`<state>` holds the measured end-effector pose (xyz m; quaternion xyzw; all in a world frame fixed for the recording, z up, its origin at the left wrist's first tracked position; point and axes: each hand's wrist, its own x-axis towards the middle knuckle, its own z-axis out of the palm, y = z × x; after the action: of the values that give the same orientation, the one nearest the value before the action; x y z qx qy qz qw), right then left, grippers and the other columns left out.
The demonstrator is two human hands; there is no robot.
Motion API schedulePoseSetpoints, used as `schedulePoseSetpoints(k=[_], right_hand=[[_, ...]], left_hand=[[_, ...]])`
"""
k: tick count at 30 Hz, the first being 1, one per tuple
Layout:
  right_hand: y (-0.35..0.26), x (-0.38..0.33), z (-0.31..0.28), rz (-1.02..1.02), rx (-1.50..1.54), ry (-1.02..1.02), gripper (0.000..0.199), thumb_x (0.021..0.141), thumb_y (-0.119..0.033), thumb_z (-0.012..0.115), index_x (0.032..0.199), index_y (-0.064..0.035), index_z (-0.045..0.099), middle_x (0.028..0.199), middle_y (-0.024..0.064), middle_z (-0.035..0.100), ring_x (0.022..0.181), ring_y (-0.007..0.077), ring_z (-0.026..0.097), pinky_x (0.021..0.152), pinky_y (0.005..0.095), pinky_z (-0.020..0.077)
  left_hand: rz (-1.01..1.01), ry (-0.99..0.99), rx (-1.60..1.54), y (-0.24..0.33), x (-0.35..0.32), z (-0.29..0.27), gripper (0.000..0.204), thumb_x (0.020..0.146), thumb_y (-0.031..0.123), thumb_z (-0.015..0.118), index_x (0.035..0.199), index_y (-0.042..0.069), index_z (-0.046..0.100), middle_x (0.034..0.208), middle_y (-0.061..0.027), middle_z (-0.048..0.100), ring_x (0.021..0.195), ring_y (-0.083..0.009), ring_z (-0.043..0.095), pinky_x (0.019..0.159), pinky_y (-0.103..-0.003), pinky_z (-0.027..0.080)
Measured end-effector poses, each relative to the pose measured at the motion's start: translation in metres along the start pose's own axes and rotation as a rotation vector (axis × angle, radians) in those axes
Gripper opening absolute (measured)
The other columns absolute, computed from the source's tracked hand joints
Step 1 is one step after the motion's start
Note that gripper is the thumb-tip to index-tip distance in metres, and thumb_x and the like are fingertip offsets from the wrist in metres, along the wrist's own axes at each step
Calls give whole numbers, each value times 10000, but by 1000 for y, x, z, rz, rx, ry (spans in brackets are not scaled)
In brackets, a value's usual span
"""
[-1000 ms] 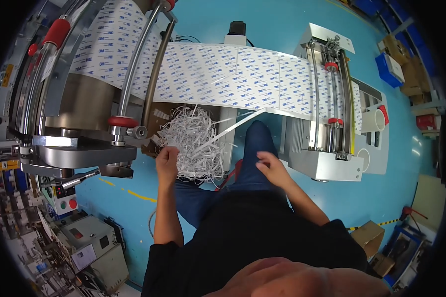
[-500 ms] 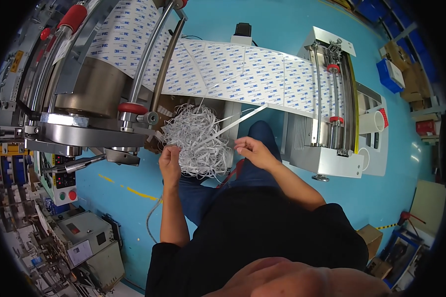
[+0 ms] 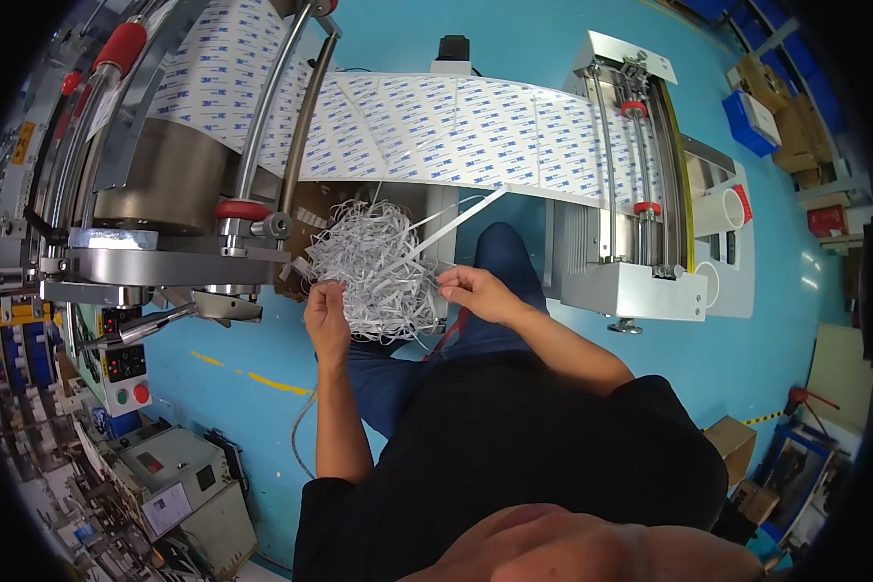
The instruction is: Operating an industrial machine to process adhesive sheets, including loading sheets and clearing scrap material.
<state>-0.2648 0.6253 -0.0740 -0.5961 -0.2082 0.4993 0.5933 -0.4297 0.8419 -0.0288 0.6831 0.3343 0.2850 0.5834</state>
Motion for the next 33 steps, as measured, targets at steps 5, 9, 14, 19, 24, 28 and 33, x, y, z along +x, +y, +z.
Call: schedulePoseSetpoints(k=[5, 9, 14, 19, 24, 28, 33], right_hand=[[4, 6, 1, -51, 30, -45, 315, 887, -90, 590, 1177, 2, 512, 1015, 56, 617, 929, 88, 567, 826, 245, 455], [-25, 13, 17, -129, -35, -40, 400, 864, -87, 619, 1226, -3, 472, 1120, 82, 573, 936, 101, 569, 841, 253, 453], [-34, 30, 44, -261, 424, -121, 716, 825, -55, 643, 1417, -43, 241, 1331, 132, 424, 935, 110, 564, 814, 262, 468], [-41, 38, 56, -209, 787, -248, 639, 871, -81, 586, 1420, -66, 258, 1357, 146, 436, 806, 124, 589, 741, 260, 489], [-31, 48, 59, -74, 818, -290, 466, 883, -102, 589, 1314, -39, 425, 1235, 133, 537, 727, 108, 585, 695, 247, 488], [-15, 48, 49, -60, 640, -195, 377, 893, -118, 586, 1237, -3, 484, 1147, 116, 569, 733, 107, 588, 697, 238, 486], [1, 8, 54, -125, 210, 189, 543, 827, -116, 646, 1285, 49, 403, 1146, 143, 531, 793, 162, 592, 738, 281, 495]], left_hand=[[16, -43, -2, 3, -6, 3, 206, 958, 196, 516, 872, 16, 570, 874, -18, 601, 831, -84, 523, 788, -223, 409], [7, -92, 40, 1, -11, -16, 186, 955, 161, 506, 847, 16, 553, 850, -15, 583, 811, -79, 511, 765, -220, 409], [-69, -180, 30, 0, -18, -52, 177, 953, 140, 503, 811, 35, 523, 835, -7, 550, 786, -77, 489, 744, -225, 402], [-108, -326, -13, -21, -40, -86, 152, 931, 140, 535, 810, 49, 515, 882, -27, 550, 848, -115, 493, 788, -269, 397], [-418, -378, -235, -5, -41, -105, 143, 913, 191, 574, 945, 51, 574, 954, -44, 574, 913, -137, 516, 849, -308, 408], [-281, -249, 397, 26, -7, -73, 254, 924, 195, 553, 1093, 5, 556, 1053, -81, 594, 1046, -171, 533, 971, -299, 376], [24, -200, 177, 51, 51, 100, 398, 960, 271, 485, 1211, -38, 500, 1138, -130, 596, 1068, -214, 550, 969, -322, 376]])
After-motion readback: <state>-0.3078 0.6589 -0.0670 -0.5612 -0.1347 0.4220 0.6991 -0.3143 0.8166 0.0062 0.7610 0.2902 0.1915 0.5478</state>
